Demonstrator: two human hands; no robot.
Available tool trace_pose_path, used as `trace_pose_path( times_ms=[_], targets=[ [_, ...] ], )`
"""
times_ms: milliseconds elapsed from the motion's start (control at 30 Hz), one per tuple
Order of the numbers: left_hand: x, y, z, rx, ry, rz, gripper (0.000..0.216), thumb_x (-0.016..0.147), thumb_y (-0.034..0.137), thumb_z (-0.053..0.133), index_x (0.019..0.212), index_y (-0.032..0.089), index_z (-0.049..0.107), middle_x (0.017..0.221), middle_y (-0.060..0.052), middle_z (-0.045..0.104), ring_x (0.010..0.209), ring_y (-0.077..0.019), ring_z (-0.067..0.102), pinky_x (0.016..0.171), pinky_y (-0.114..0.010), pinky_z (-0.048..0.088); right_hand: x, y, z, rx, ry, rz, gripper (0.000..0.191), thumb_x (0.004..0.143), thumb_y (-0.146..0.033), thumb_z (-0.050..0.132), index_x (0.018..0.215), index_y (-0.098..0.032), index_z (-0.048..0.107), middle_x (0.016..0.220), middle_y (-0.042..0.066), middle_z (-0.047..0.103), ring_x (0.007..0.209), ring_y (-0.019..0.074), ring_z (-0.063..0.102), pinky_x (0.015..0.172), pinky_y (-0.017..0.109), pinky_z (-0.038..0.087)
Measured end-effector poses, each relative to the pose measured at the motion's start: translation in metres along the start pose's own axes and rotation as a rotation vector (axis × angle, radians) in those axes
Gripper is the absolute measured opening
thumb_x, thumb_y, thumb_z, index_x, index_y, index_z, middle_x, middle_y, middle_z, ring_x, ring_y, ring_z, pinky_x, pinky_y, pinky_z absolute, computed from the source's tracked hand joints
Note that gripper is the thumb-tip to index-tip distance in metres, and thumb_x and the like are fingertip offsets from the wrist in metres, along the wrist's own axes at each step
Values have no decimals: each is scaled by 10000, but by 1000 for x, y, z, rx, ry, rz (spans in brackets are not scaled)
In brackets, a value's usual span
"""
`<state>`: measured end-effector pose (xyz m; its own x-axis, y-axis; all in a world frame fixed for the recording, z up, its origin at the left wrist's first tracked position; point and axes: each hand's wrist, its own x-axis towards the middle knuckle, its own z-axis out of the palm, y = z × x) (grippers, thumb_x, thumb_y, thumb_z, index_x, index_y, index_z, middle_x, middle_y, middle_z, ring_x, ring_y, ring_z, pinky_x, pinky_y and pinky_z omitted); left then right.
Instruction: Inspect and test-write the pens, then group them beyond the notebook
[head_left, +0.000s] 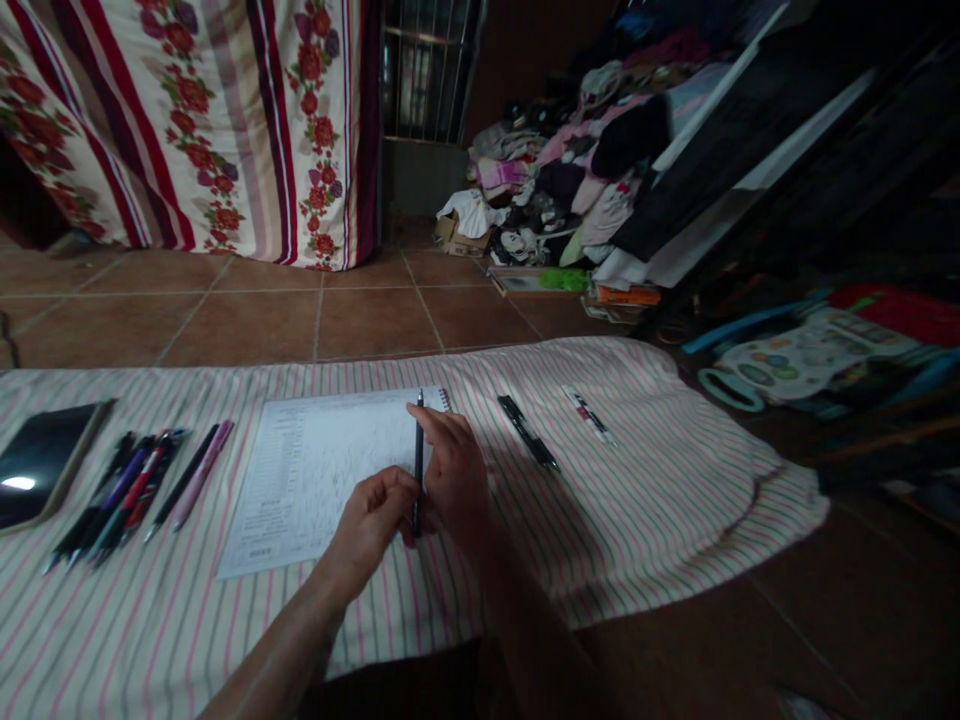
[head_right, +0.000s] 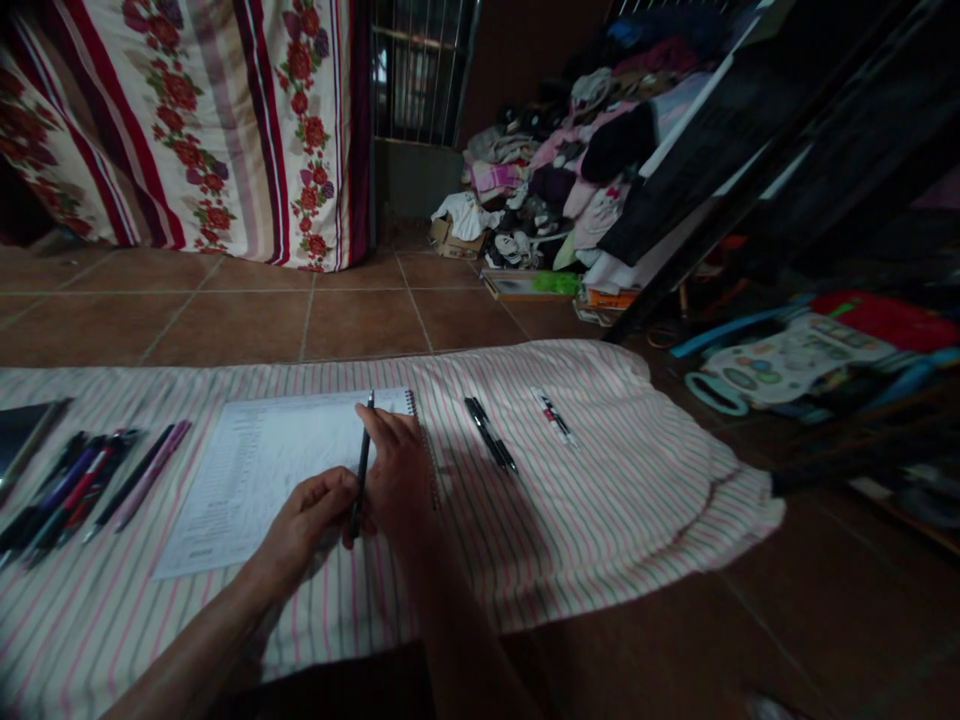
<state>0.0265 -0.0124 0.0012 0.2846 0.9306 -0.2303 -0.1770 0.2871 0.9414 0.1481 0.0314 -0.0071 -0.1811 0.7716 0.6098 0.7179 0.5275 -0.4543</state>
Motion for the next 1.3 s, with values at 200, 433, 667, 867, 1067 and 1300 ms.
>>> trace_pose_path(
  times_ms=[200,433,667,867,1067,1300],
  targets=[
    [3,-7,-4,8,68,20,271,779,397,543,675,147,529,501,-6,592,407,-74,446,472,-217,347,1,-4,4,96,9,16,538,746,-12,304,1191,-166,565,1069,67,663,983,195,563,868,344,471],
    [8,-9,-5,12,78,65,277,772,424,568,707,161,508,496,14,556,420,-83,442,446,-222,326,3,-12,5,255,82,175,416,804,-97,322,1106,-180,596,1048,79,670,986,182,596,883,335,467],
    [13,-16,-10,55,122,85,299,736,429,601,814,148,536,542,27,532,443,-67,396,446,-211,273,8,-13,6,546,147,371,193,873,-268,432,1013,-206,549,941,60,698,861,152,645,698,247,504],
    [11,-18,-9,58,106,89,293,753,428,582,837,148,568,601,11,544,488,-76,419,475,-220,286,8,-13,13,646,203,468,329,863,-360,477,1143,-194,422,926,83,706,819,170,649,723,298,498],
    [11,-24,-13,86,88,94,304,770,443,566,869,156,558,609,4,568,496,-89,455,471,-217,311,10,-10,11,742,118,559,382,877,-450,425,1138,-182,498,950,86,702,839,183,637,736,316,487],
    [8,-27,-16,175,55,99,318,801,463,522,858,153,566,608,-3,570,480,-90,455,459,-212,311,13,-12,3,866,111,623,383,879,-464,416,1108,-193,562,968,70,693,855,174,620,770,320,479]
  ],
)
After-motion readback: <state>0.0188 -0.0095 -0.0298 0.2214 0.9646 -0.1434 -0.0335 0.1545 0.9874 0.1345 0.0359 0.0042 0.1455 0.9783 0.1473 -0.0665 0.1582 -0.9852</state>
